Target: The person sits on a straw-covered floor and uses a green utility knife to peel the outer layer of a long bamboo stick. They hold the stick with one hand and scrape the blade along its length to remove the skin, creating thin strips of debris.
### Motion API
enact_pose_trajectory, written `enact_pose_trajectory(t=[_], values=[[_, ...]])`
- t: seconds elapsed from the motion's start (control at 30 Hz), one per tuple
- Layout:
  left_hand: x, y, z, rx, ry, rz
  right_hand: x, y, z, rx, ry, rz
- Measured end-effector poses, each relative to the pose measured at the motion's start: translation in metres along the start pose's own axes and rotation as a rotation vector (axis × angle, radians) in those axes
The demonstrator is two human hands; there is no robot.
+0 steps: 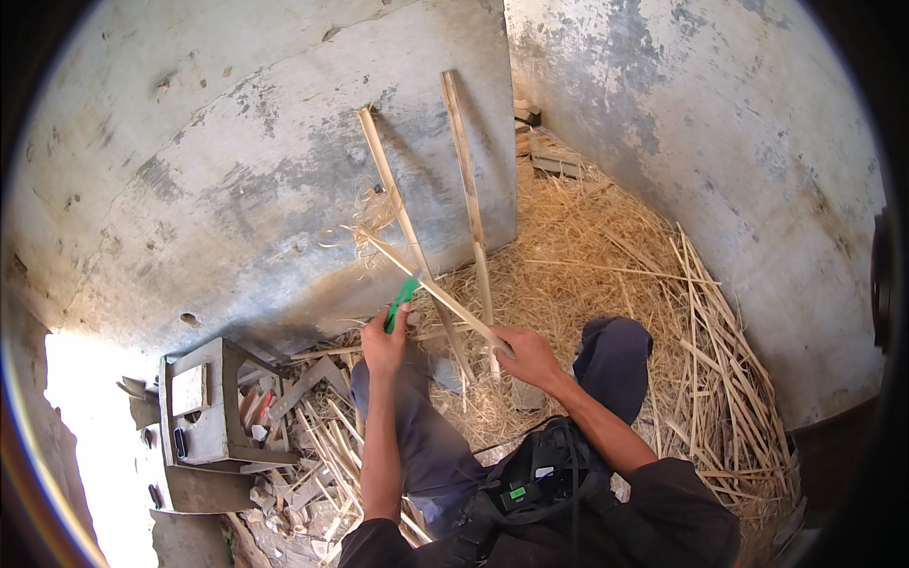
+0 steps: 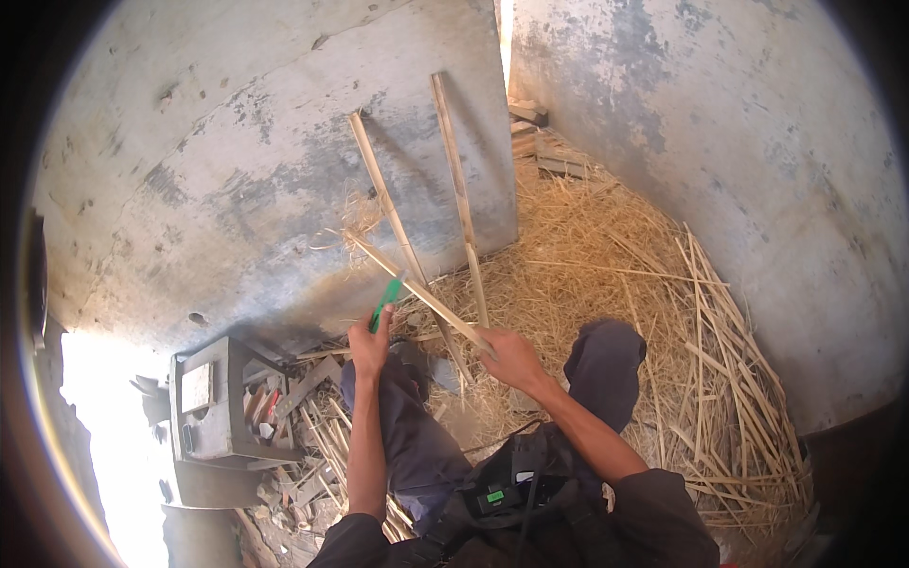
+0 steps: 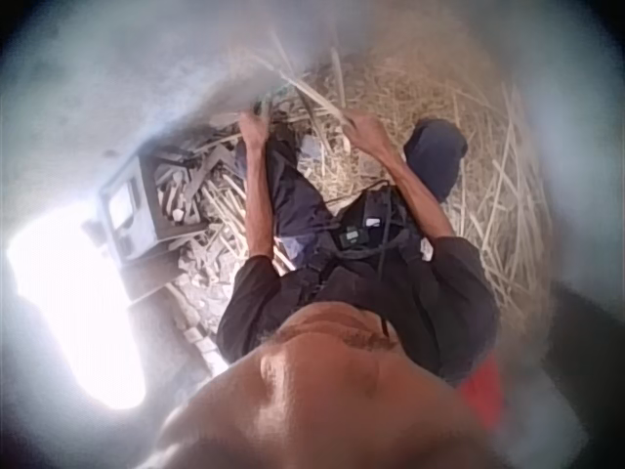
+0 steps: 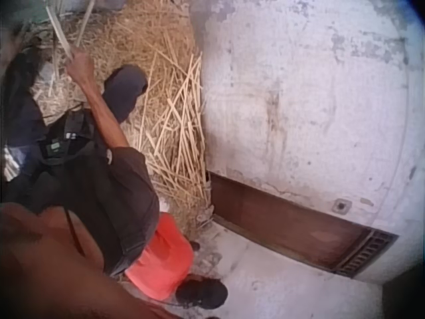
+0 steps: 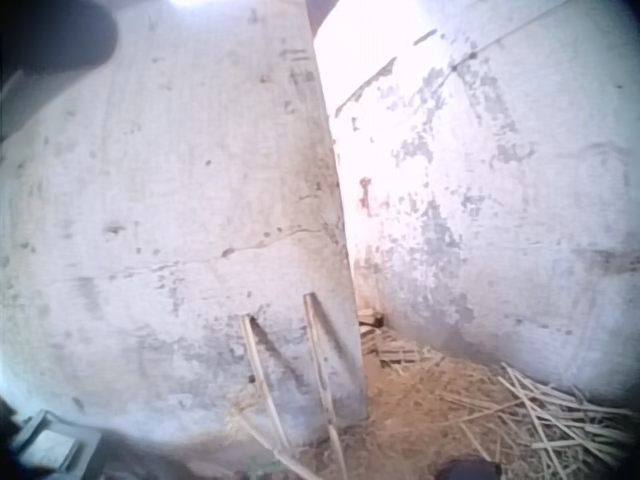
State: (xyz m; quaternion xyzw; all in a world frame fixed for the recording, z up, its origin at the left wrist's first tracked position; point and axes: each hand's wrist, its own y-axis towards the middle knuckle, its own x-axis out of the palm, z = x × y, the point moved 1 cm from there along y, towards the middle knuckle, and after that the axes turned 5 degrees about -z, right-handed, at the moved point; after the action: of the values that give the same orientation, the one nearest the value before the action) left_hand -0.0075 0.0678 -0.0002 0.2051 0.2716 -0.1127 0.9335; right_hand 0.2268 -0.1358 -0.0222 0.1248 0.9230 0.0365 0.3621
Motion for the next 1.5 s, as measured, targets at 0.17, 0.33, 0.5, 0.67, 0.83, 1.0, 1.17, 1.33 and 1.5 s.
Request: enact_pose_trajectory(t=[0.17, 0.33, 0.5, 0.67, 0.83, 1.0, 1.17, 1.33, 1.5], values=[[0.002, 0.003, -0.002, 0.038, -0.109, 0.058, 0.005, -0.002, 0.004, -0.052, 0.005, -0.007], [0.002, -0.001, -0.003, 0.093, 0.024, -0.087, -0.001, 0.0, -0.002, 0.029, 0.002, -0.046], [-0.005, 0.005, -0.001, -0.052, -0.092, 0.156, 0.003, 0.0, 0.004, -0.031, 0.001, -0.093], [0.0, 0.002, -0.008, 0.04, -0.048, -0.036, 0.002, 0.0, 0.0, -0.001, 0.011, -0.077], [-0.001, 0.0, -0.004, -0.047, -0.045, 0.04, -0.003, 0.001, -0.001, 0.016, 0.013, -0.085], [-0.003, 0.002, -0.001, -0.038, -0.095, 0.056, 0.001, -0.003, 0.001, -0.035, 0.018, -0.049], [-0.001, -0.001, -0.004, 0.02, -0.016, 0.007, -0.006, 0.0, -0.006, 0.05, 0.012, -0.103], [-0.003, 0.005, -0.005, -0.042, -0.096, 0.123, 0.001, -0.002, 0.001, -0.031, -0.003, -0.085], [0.001, 0.0, -0.004, 0.119, -0.004, -0.069, -0.003, -0.001, -0.004, 0.009, 0.002, -0.063]])
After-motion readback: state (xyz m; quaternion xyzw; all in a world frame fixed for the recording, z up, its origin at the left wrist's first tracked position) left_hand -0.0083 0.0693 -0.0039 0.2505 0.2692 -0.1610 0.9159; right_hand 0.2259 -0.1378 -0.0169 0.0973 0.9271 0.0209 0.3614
